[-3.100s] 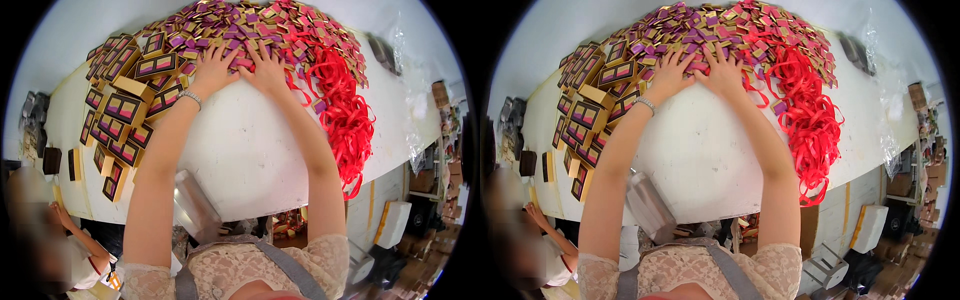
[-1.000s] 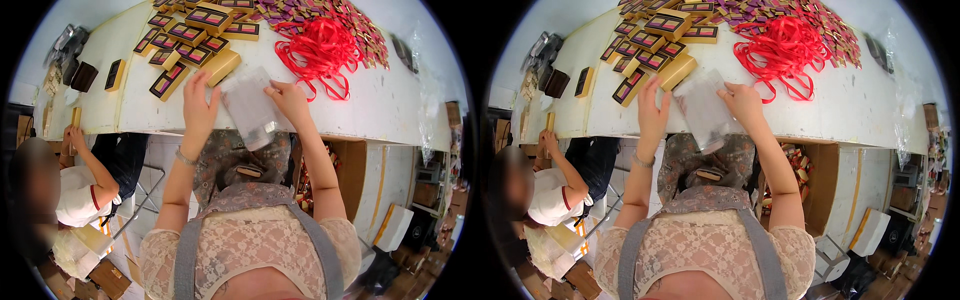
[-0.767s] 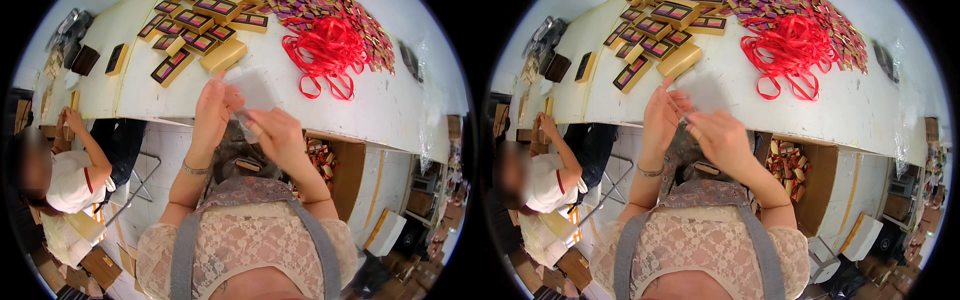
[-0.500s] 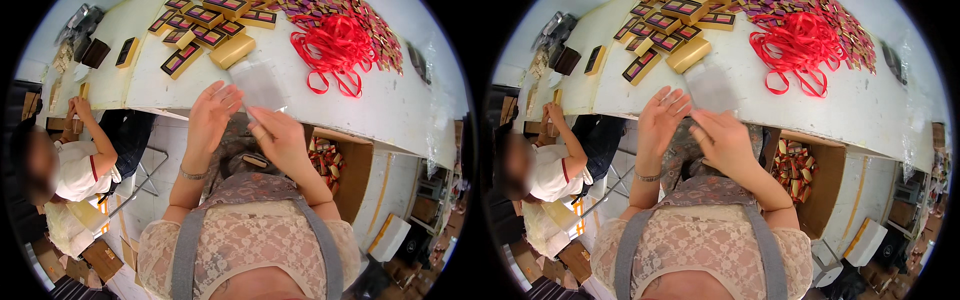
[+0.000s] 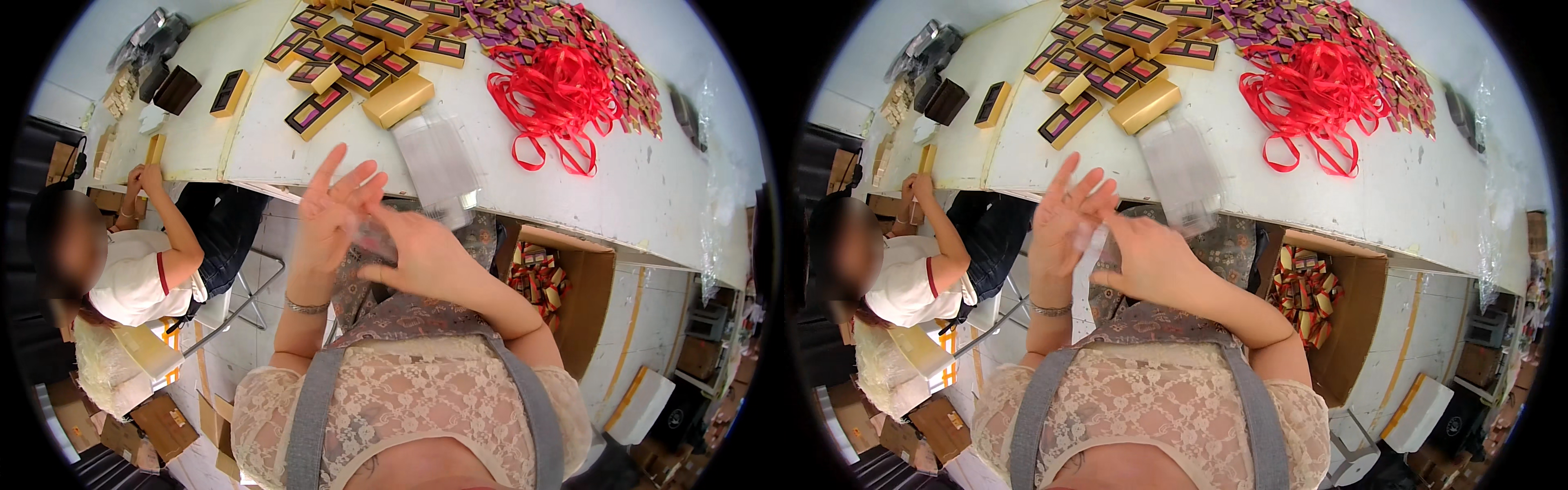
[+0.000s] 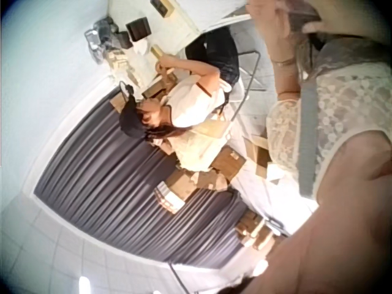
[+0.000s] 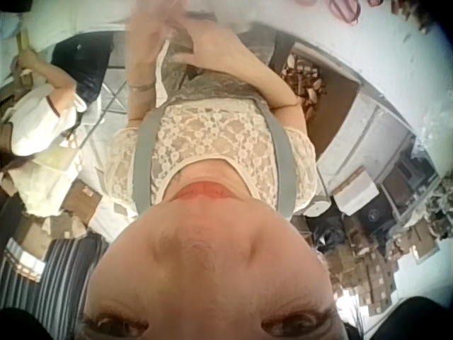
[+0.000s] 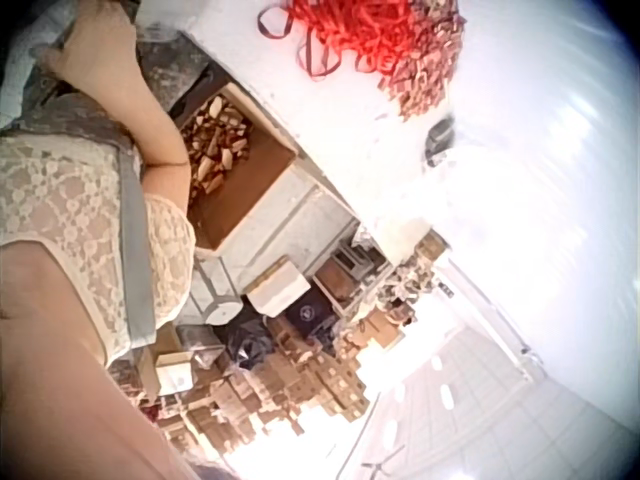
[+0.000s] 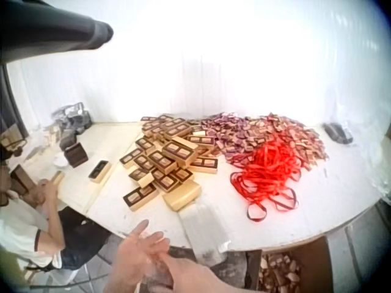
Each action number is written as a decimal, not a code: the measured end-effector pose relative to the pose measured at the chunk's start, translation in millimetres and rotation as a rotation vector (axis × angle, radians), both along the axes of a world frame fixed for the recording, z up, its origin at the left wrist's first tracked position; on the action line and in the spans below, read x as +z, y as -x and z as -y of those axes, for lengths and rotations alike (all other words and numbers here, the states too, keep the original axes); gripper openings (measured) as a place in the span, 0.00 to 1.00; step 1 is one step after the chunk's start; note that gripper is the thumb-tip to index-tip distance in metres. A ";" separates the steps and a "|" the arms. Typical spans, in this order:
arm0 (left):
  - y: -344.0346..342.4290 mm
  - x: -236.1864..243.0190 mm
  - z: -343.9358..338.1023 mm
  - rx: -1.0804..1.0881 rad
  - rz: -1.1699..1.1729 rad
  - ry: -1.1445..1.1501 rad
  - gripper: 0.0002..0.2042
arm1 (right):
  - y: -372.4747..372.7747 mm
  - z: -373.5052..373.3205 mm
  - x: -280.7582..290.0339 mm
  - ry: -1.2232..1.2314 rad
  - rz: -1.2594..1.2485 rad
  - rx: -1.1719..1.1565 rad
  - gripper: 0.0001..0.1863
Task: The person assembles small rectangular soap bars into black trays, then places them into clear plastic bags and ties them with red ribbons. The person repeats this process for multiple units on a white table.
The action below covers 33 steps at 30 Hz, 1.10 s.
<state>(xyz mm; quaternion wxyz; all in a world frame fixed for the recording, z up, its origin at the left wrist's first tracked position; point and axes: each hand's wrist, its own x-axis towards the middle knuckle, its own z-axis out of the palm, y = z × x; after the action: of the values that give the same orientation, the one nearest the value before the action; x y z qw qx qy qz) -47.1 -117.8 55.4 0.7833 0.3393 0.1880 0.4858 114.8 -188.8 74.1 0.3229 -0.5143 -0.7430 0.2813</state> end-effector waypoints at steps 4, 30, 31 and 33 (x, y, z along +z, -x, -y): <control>2.9 23.7 4.6 0.043 0.001 0.014 0.32 | 0.2 -24.6 0.7 0.174 -0.105 -0.199 0.39; -9.0 -18.9 62.0 -0.075 -0.949 -0.325 0.23 | -20.1 -9.8 -35.1 0.489 -0.853 -0.231 0.09; -8.4 -22.9 65.3 -0.006 -0.954 -0.377 0.23 | -22.9 -10.0 -27.8 0.497 -0.773 -0.236 0.09; -8.5 -14.9 64.6 -0.051 -0.907 -0.389 0.24 | -30.2 -11.3 -19.9 0.447 -0.641 -0.209 0.10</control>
<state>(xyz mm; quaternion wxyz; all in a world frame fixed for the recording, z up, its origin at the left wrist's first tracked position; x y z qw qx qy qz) -38.6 -182.4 40.4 0.5564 0.6608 0.4076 0.2960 145.0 -177.5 54.2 0.4455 -0.5306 -0.4689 0.5478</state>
